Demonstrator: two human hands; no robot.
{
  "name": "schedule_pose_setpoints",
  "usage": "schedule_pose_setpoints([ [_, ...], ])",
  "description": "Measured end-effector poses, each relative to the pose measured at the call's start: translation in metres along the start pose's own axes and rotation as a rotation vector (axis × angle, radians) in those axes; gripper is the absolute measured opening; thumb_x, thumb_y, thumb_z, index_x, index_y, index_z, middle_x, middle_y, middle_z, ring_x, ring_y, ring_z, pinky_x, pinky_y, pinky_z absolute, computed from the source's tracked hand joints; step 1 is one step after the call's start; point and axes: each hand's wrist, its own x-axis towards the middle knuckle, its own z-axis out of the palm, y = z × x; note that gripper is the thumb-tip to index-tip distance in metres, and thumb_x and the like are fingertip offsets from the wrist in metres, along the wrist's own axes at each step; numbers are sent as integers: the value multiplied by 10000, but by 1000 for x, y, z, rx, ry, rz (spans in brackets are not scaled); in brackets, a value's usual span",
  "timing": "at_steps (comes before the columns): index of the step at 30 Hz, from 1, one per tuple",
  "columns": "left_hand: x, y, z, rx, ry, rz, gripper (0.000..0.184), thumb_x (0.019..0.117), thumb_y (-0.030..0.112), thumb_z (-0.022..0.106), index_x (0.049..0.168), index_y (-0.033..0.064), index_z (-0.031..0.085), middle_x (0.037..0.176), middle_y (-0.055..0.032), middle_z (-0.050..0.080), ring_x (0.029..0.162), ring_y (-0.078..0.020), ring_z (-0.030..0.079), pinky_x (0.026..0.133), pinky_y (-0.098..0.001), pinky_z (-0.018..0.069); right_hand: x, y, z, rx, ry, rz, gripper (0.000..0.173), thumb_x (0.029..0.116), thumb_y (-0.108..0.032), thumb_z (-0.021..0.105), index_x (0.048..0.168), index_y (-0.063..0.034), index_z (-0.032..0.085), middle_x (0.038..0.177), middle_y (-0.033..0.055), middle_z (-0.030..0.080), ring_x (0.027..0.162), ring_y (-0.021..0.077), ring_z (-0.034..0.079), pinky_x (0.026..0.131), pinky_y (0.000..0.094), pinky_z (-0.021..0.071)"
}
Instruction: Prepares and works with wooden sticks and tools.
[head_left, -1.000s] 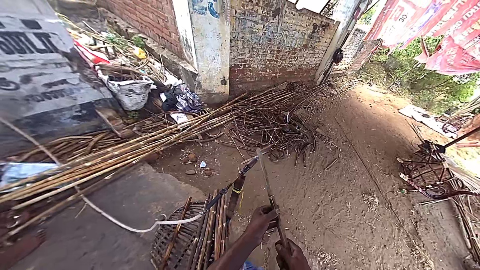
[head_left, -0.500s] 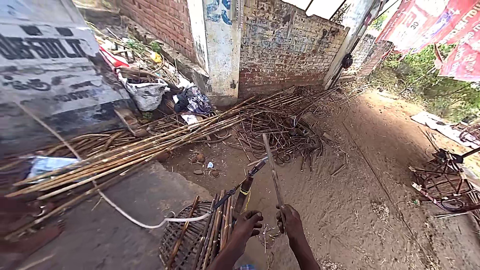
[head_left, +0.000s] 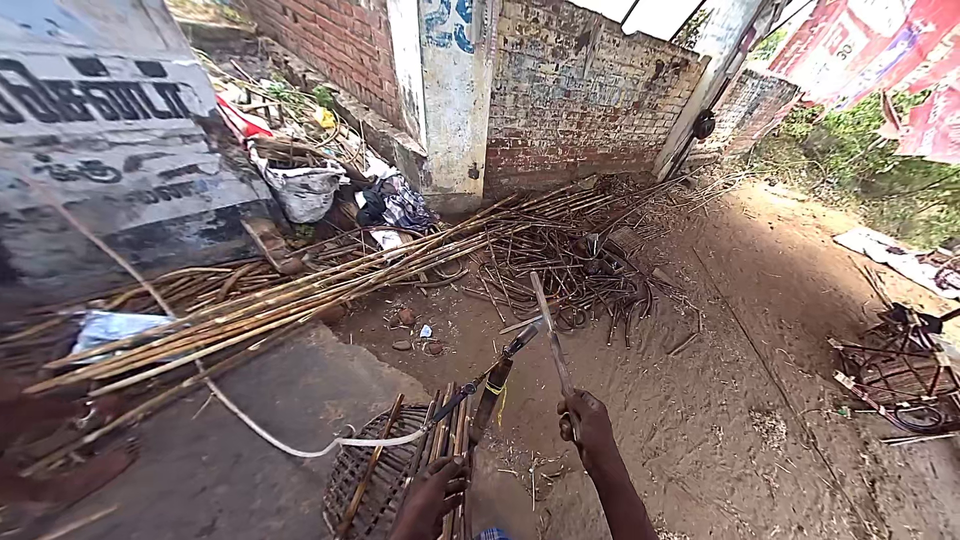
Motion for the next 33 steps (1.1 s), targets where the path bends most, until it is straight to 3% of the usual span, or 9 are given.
schedule_pose_setpoints([
  [6,14,14,18,135,-41,78,219,1050,198,597,1162,14,634,986,-126,732,768,-209,704,647,-341,581,13,-18,6,261,-104,136,462,1119,-358,331,1243,-17,618,718,66,577,458,95,462,412,224,399],
  [9,24,20,29,206,-94,137,222,1048,216,604,1160,28,640,989,-112,741,773,-208,711,639,-343,579,29,-22,13,-283,0,-113,249,1088,-183,496,1273,-38,581,814,99,647,508,140,536,459,279,470],
  [12,25,25,39,202,-130,161,213,1048,195,602,1156,14,633,973,-120,730,750,-207,703,625,-331,579,36,-19,13,-743,148,-332,432,951,-173,700,1356,-112,562,1031,108,701,776,236,674,691,466,575],
  [14,29,27,39,278,-128,204,202,1046,191,607,1154,23,636,980,-115,725,745,-208,698,610,-330,572,31,-15,7,-790,191,-367,450,929,-174,723,1352,-127,577,1071,99,694,827,230,683,740,467,586],
  [16,40,27,33,470,-73,308,228,1023,223,641,1165,45,648,975,-98,723,750,-202,703,624,-357,581,17,-4,-8,-703,181,-349,438,935,-173,721,1345,-106,584,1081,89,689,810,198,682,723,410,597],
  [18,47,32,29,737,37,408,307,1001,334,642,1193,95,660,981,-63,711,809,-195,690,738,-427,579,-13,8,-26,-460,152,-292,424,951,-138,696,1346,-37,580,984,111,689,641,187,639,551,349,562],
  [21,52,47,28,991,149,468,407,1002,411,597,1273,113,650,1094,-85,722,1009,-263,694,915,-540,540,-75,16,-42,-46,91,-131,345,1020,-105,576,1334,36,548,885,146,646,566,165,567,485,299,505],
  [26,63,63,33,1187,208,488,428,1014,476,550,1235,129,671,1099,-111,720,1026,-298,694,884,-571,543,-123,19,-52,238,28,-7,322,1085,-173,441,1306,29,559,895,145,645,546,115,536,474,249,469],
  [33,63,77,43,1316,254,530,489,1018,563,504,1163,140,703,1075,-128,731,1025,-320,706,850,-581,551,-118,15,-39,166,11,-78,310,1068,-162,487,1285,41,574,895,165,659,544,120,529,465,249,449],
])
